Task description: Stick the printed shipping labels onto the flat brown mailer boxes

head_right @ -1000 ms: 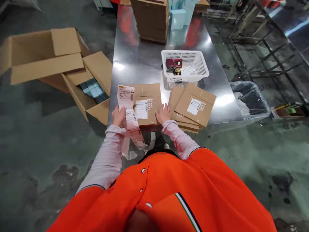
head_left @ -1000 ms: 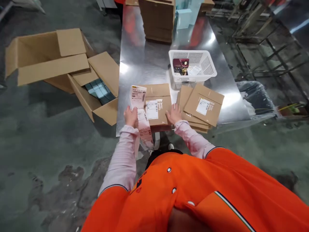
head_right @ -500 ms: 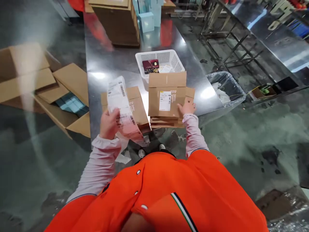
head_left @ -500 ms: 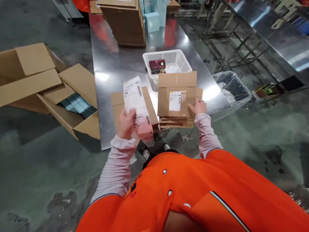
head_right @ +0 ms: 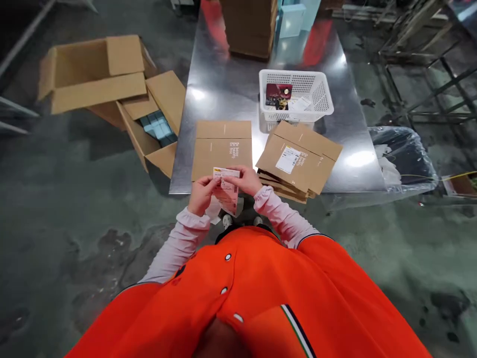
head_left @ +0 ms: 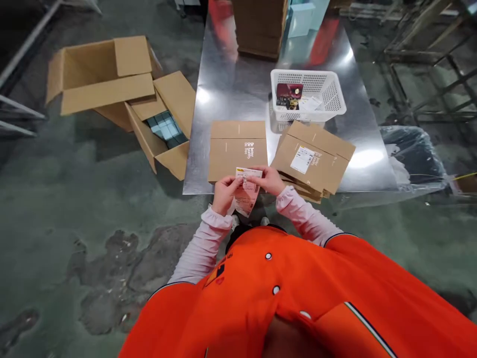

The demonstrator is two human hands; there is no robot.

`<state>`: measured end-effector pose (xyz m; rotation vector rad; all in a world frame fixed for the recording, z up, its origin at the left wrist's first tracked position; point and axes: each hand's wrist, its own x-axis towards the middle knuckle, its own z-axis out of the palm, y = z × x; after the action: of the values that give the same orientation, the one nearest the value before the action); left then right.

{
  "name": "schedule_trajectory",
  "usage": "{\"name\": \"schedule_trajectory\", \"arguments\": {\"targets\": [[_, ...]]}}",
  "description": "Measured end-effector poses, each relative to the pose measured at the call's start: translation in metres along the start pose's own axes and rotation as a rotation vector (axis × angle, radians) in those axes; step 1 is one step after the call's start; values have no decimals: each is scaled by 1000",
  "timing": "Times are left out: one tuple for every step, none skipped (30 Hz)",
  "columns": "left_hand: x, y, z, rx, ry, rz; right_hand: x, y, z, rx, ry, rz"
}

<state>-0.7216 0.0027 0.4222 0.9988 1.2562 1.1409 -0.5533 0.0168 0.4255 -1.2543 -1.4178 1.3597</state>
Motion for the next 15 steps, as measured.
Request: {"name": "schedule_trajectory", "arguments": {"targets": [[-2,-4,0,20,34,7,6,-6,-1,-41,6,-14],[-3,-9,0,33,88,22,11,-10,-1,-82,-9,-24],[-4,-14,2,35,160,40,16,-13,1,-110,-26,-30],[-4,-19,3,28,237,58,20,-14,3,-126,-38,-29],[-3,-23,4,16,306,69,25,-12,7,-136,-44,-24],[-1,-28,4,0,344,64,30,-9,11,-150,-45,-17],[3,-32,4,-23,342,36,38,-4,14,-174,-42,-20],[7,-36,3,-56,302,-9,49,2,17,-211,-32,-32],[11,-41,1,-97,237,-66,63,8,19,-259,-12,-53],[16,-46,-2,-145,165,-131,80,14,20,-314,17,-76],[20,-53,-6,-198,104,-198,99,20,20,-372,60,-94],[22,-61,-9,-247,60,-262,120,25,19,-430,105,-103],[22,-70,-13,-290,30,-319,140,29,17,-488,144,-99],[20,-80,-17,-323,13,-371,159,33,15,-546,179,-84],[15,-90,-20,-342,-4,-422,176,35,13,-610,197,-67]]}}
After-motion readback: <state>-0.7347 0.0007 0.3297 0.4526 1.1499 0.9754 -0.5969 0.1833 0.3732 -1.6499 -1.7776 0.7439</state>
